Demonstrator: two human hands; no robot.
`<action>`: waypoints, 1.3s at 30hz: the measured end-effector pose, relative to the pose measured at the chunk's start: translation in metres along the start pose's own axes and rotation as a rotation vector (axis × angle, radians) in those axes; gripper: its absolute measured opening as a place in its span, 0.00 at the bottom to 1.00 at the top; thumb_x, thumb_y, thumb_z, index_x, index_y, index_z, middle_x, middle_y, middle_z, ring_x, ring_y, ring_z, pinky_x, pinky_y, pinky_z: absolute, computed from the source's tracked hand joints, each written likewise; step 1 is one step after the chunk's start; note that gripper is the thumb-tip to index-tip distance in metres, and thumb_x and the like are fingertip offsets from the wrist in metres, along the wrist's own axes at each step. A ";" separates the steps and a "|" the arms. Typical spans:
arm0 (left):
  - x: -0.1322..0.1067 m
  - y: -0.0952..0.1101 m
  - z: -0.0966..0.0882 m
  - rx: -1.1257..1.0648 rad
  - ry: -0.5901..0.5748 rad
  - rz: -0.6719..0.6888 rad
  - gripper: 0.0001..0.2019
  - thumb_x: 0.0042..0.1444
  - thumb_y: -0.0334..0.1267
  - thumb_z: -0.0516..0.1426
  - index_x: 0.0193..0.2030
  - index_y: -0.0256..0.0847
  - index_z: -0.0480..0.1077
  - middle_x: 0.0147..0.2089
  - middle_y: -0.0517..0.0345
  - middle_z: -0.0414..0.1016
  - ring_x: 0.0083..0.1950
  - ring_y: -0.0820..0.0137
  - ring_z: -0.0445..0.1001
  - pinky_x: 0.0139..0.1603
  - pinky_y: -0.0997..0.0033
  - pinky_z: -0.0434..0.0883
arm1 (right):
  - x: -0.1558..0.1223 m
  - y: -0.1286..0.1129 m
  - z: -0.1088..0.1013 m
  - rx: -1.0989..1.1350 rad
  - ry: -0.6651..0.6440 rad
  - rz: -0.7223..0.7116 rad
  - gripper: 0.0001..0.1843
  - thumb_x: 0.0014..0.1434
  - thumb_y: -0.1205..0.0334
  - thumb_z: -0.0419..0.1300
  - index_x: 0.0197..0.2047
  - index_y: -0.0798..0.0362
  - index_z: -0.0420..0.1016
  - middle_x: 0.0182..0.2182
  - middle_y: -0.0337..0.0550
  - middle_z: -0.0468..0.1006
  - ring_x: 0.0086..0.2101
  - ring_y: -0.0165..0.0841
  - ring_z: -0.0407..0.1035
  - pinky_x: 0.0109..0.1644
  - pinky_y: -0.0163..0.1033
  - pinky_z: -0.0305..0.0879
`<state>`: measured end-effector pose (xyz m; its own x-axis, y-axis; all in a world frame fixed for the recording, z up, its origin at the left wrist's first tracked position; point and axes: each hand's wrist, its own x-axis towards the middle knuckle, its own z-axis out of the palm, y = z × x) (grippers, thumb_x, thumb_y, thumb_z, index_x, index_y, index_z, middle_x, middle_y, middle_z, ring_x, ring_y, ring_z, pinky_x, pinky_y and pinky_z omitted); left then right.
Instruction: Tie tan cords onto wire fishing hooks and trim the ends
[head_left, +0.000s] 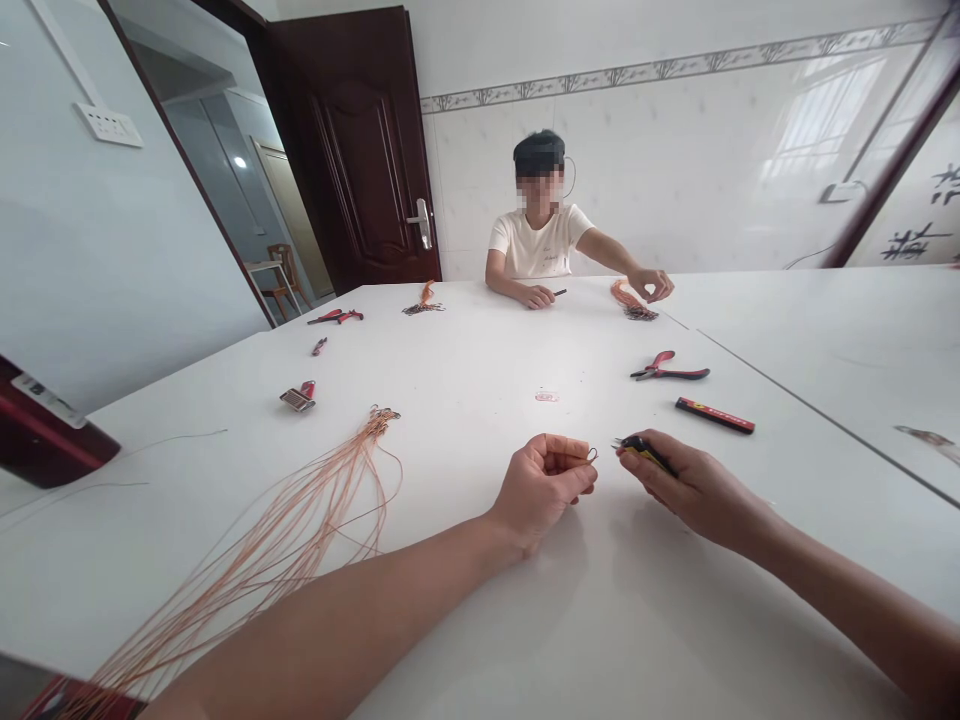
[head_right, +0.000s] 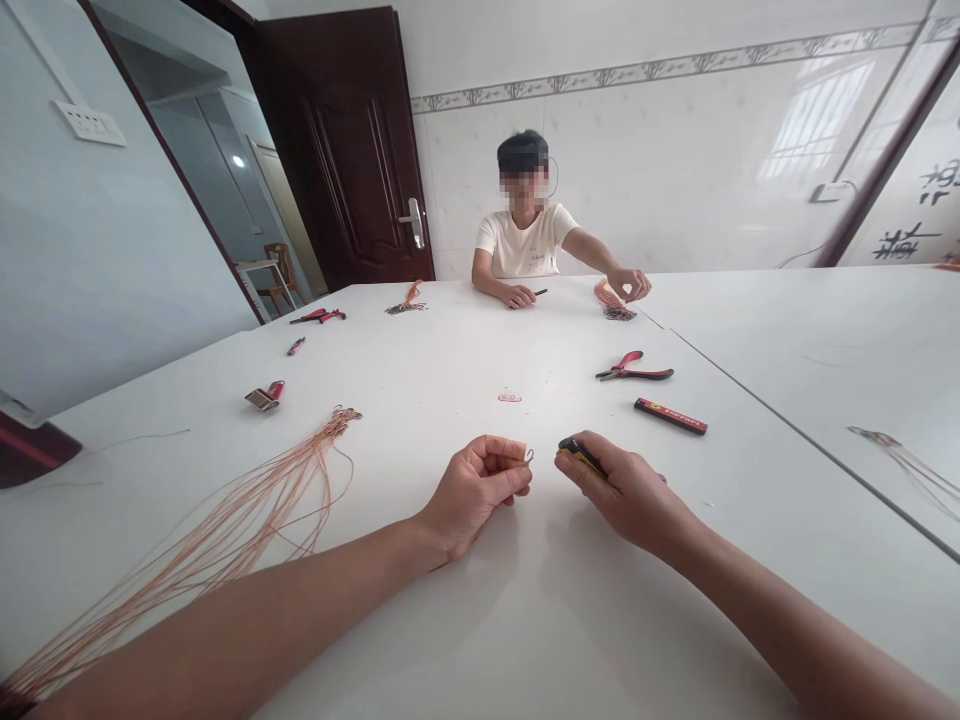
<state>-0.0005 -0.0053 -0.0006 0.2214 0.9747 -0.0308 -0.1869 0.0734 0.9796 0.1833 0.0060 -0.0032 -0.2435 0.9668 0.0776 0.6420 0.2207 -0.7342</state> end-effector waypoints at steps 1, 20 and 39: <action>0.000 0.000 0.000 0.004 -0.002 0.002 0.11 0.42 0.34 0.61 0.35 0.39 0.66 0.29 0.59 0.67 0.31 0.74 0.67 0.33 0.73 0.62 | 0.000 -0.002 0.001 -0.021 -0.004 0.015 0.21 0.57 0.43 0.43 0.30 0.51 0.63 0.17 0.34 0.57 0.18 0.26 0.53 0.20 0.32 0.51; 0.006 0.000 0.003 0.064 -0.022 0.037 0.10 0.43 0.35 0.60 0.35 0.40 0.67 0.29 0.61 0.67 0.31 0.75 0.66 0.32 0.73 0.62 | -0.002 -0.018 -0.001 0.022 -0.026 0.021 0.28 0.58 0.42 0.36 0.20 0.54 0.57 0.17 0.34 0.59 0.20 0.25 0.52 0.28 0.34 0.47; 0.005 0.000 0.004 0.129 -0.078 0.054 0.12 0.44 0.34 0.59 0.38 0.40 0.65 0.30 0.61 0.66 0.33 0.76 0.66 0.35 0.74 0.64 | 0.000 -0.018 0.008 0.042 -0.002 0.057 0.22 0.58 0.52 0.40 0.18 0.54 0.58 0.15 0.34 0.58 0.19 0.26 0.52 0.23 0.33 0.45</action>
<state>0.0047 -0.0013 0.0001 0.2891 0.9567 0.0335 -0.0776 -0.0115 0.9969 0.1664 0.0014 0.0047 -0.2089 0.9773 0.0339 0.6235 0.1598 -0.7653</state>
